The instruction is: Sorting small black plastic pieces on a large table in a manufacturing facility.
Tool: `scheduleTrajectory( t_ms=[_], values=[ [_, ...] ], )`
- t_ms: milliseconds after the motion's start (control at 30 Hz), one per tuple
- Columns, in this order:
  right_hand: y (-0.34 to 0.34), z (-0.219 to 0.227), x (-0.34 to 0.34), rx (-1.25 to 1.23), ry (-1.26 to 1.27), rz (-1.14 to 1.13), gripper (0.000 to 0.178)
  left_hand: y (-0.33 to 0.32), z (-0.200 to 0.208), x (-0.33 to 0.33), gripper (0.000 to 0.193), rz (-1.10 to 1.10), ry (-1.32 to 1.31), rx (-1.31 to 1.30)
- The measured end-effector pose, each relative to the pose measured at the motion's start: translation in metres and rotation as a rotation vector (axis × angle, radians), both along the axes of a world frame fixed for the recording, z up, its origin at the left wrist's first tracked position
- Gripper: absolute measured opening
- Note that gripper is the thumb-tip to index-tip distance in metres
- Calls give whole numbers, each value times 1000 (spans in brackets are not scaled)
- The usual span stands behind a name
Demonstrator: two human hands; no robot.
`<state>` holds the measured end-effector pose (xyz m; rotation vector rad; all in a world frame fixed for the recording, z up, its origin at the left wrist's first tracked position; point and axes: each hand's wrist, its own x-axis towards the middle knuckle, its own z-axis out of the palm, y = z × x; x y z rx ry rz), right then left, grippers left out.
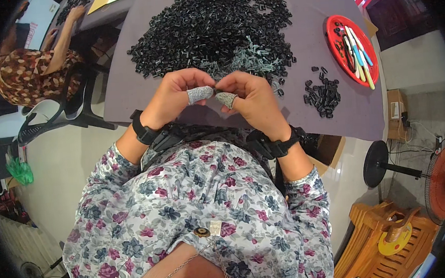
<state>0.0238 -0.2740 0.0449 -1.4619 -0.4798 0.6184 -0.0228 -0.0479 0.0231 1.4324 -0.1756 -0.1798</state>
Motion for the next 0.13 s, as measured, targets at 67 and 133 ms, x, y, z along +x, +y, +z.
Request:
scheduleTrajectory(
  t_ms=[67,133],
  values=[
    [0,-1,-1,13,-6,19,31,-1,4,1,29,-28,49,-4],
    [-1,-6,1,25,-10,73,37,-2,8,1,33,-40,73,-6]
  ],
)
